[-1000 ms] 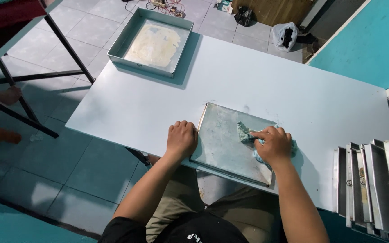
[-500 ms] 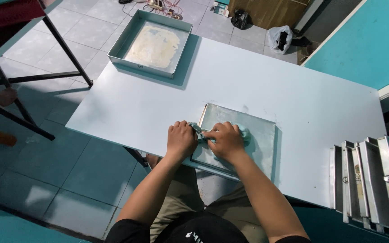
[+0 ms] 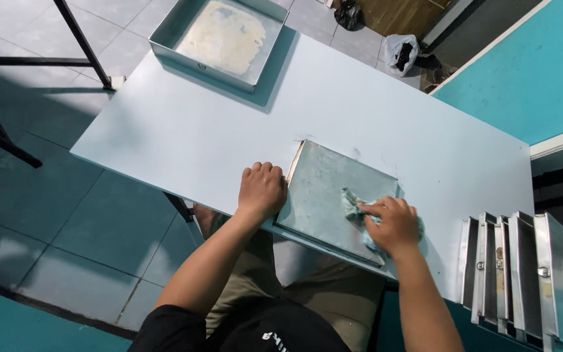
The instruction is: The person wipes the interior and exterior surfaces of a rectangular metal tray using a cloth. They flip the tray over to clean the bottom and edges, then lift it to inspect the cleaned surface.
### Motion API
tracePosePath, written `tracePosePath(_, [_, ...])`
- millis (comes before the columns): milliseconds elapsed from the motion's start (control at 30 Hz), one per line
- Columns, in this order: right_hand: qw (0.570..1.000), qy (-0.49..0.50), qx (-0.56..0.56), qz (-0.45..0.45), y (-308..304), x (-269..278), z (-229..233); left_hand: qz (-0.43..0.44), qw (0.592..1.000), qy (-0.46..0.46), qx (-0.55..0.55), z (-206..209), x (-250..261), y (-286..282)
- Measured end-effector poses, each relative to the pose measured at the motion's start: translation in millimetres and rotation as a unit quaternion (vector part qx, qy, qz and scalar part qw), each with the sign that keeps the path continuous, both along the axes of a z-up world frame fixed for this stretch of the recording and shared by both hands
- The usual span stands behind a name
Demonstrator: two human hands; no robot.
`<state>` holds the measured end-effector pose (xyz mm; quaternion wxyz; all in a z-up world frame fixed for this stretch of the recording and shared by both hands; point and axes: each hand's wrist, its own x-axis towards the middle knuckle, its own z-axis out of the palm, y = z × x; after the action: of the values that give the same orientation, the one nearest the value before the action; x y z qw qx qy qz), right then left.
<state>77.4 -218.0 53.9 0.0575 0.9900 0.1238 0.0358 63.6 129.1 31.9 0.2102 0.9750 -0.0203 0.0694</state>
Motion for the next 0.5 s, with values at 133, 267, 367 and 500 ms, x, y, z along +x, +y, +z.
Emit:
tracePosePath(133, [0.998, -0.01, 0.045, 0.045, 68, 11, -11, -0.011, 1.0, 0.002, 0.013, 4, -1, 2])
tracePosePath(267, [0.981, -0.076, 0.102, 0.143, 138, 21, -32, -0.022, 1.0, -0.015, 0.0, -5, 2, 4])
tracePosePath(367, [0.982, -0.061, 0.093, 0.152, 161, 23, -31, -0.019, 0.999, -0.023, -0.018, -12, 3, 6])
tracePosePath(500, [0.987, 0.0, 0.098, 0.128, 161, 11, -12, 0.003, 1.0, -0.021, -0.008, -8, 0, 5])
